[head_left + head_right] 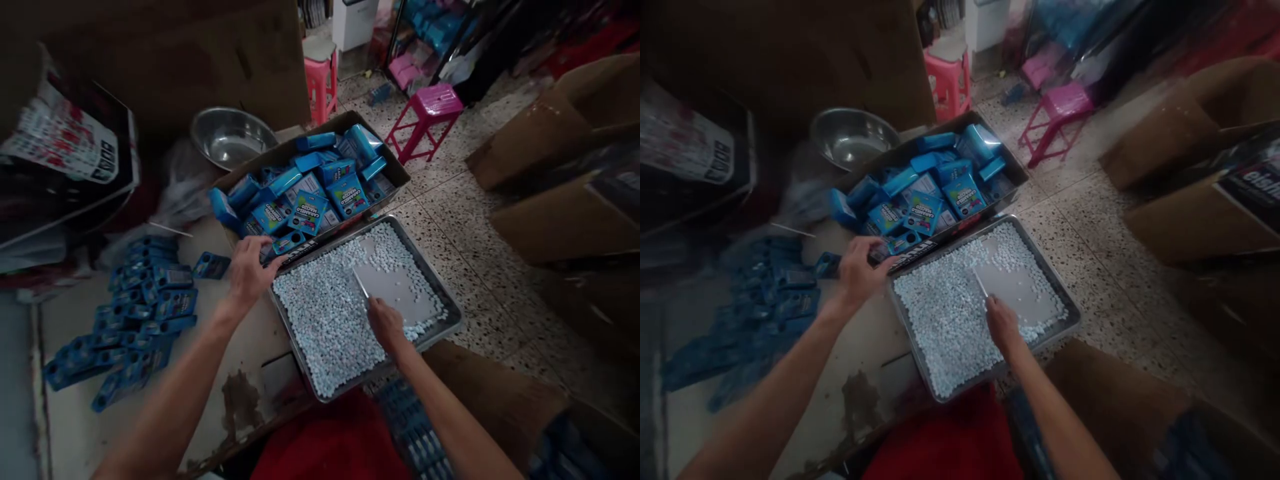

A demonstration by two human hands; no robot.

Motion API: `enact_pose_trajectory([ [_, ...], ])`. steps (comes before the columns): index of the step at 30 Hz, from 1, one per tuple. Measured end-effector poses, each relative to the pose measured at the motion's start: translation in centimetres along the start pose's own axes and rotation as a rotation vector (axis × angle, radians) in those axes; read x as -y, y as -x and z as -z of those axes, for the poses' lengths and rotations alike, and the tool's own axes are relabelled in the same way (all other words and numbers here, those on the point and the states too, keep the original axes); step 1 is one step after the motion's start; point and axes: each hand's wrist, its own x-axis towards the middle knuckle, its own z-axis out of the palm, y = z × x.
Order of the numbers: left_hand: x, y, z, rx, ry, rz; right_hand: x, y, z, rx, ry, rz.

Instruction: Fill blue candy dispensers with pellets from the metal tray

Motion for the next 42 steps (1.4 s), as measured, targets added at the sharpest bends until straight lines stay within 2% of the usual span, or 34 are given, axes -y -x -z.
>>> enact_pose_trajectory([
  [3,1.9,-2.8,-2.1,0.264,0.093,0.181,-4.5,0.7,1.0,-0.061,0.025,-0.071],
  [4,2.3,-3.2,-2.8,0.302,0.12,0.225,-6.0,1.1,1.2,-0.089,0.034,-0.1],
  [6,2.6,-3.3,-2.9,0.262,0.188,0.286,-8.4,2.0,1.3,-0.121,0.043,-0.135],
  [7,2.5,-3.0,-2.2,0.206,0.23,0.297,-9.1,2.5,1.2,-0.116,0.044,-0.142],
  [9,1.7,-1.8,0.5,0.054,0.28,0.261,-9.8,3.3,1.1,-0.09,0.049,-0.156],
  [11,0.1,0.5,3.4,-0.071,0.251,0.191,-9.5,3.8,1.0,-0.049,0.075,-0.203],
  [12,-0.8,2.1,4.3,-0.092,0.223,0.178,-9.2,4.0,0.9,-0.017,0.091,-0.237],
  [13,-1.8,4.1,4.6,-0.083,0.206,0.19,-8.6,4.1,0.9,0.019,0.105,-0.269],
  [14,-2.8,6.2,4.2,-0.06,0.208,0.233,-7.9,4.1,0.8,0.054,0.115,-0.291],
  [16,-4.1,10.3,0.9,-0.04,0.292,0.333,-6.2,4.0,0.4,0.107,0.12,-0.303],
  [18,-4.5,13.5,-4.7,-0.115,0.438,0.394,-3.9,3.6,-0.3,0.127,0.116,-0.282],
  [20,-4.2,14.9,-10.8,-0.153,0.514,0.456,-1.5,3.2,-1.2,0.141,0.112,-0.255],
  [22,-4.0,15.1,-15.7,-0.176,0.541,0.48,0.7,2.8,-2.0,0.154,0.111,-0.231],
  [24,-4.6,14.7,-19.0,-0.196,0.555,0.474,2.4,2.5,-2.6,0.15,0.073,-0.225],
  [27,-7.5,14.1,-21.3,-0.198,0.564,0.46,3.7,1.7,-3.1,0.097,-0.098,-0.202],
  [30,-10.8,13.7,-21.3,-0.157,0.59,0.464,3.9,0.9,-3.5,0.047,-0.365,-0.177],
  [32,-11.7,13.0,-20.2,-0.143,0.595,0.475,3.4,0.7,-3.6,0.037,-0.499,-0.179],
  [34,-11.2,11.7,-18.4,-0.155,0.555,0.45,2.7,1.1,-3.3,0.043,-0.563,-0.166],
  [37,-8.7,9.3,-15.0,-0.125,0.439,0.317,1.6,2.7,-1.6,0.05,-0.677,-0.103],
  [40,-6.5,7.5,-12.4,-0.021,0.324,0.18,1.1,4.6,1.6,0.037,-0.89,-0.034],
  [42,-5.9,7.0,-11.4,0.02,0.278,0.124,1.3,5.3,4.1,0.053,-1.0,0.008],
])
